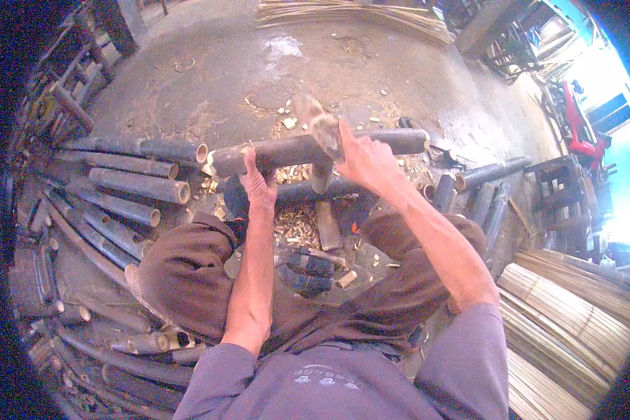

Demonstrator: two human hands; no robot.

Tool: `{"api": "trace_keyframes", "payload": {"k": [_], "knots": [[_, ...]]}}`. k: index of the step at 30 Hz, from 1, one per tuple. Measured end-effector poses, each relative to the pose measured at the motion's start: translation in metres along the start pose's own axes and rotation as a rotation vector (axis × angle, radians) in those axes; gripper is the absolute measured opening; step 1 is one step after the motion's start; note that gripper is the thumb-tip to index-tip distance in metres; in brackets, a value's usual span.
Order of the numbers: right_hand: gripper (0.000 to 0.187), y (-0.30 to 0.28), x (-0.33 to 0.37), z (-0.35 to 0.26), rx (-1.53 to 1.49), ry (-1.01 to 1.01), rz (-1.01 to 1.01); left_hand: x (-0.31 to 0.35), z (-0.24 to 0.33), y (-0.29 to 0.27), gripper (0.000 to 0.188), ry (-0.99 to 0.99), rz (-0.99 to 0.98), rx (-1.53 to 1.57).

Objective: The person sits on the floor and assembles a bamboo stool by fitting cut bamboo poles into a frame. They repeatedly insert, remove, and reposition bamboo pieces to form the legs and crossbars of the stool.

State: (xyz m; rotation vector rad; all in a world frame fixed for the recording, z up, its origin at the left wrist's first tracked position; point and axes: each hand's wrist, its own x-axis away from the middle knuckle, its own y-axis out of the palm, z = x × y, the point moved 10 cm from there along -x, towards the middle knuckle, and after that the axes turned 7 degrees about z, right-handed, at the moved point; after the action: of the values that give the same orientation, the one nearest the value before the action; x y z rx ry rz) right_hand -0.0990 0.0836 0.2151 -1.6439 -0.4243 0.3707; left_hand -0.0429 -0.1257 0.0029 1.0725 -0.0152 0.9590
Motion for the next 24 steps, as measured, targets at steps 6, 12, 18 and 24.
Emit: {"api": "trace_keyframes", "payload": {"k": [6, 12, 18, 24], "knots": [[0.088, -0.08, 0.01, 0.008, -0.235, 0.127, 0.563, 0.008, -0.005, 0.005, 0.059, 0.017, 0.036, -0.042], [0.087, 0.013, 0.001, 0.006, 0.052, -0.051, -0.024, -0.01, -0.016, -0.004, 0.061, -0.048, 0.013, 0.009], [0.089, -0.079, 0.012, 0.006, -0.179, 0.13, 0.57, -0.001, -0.014, -0.005, 0.062, -0.042, 0.055, -0.077], [0.09, 0.015, 0.003, 0.015, 0.056, -0.041, 0.062, -0.008, -0.021, -0.007, 0.064, -0.055, 0.065, -0.04]]}}
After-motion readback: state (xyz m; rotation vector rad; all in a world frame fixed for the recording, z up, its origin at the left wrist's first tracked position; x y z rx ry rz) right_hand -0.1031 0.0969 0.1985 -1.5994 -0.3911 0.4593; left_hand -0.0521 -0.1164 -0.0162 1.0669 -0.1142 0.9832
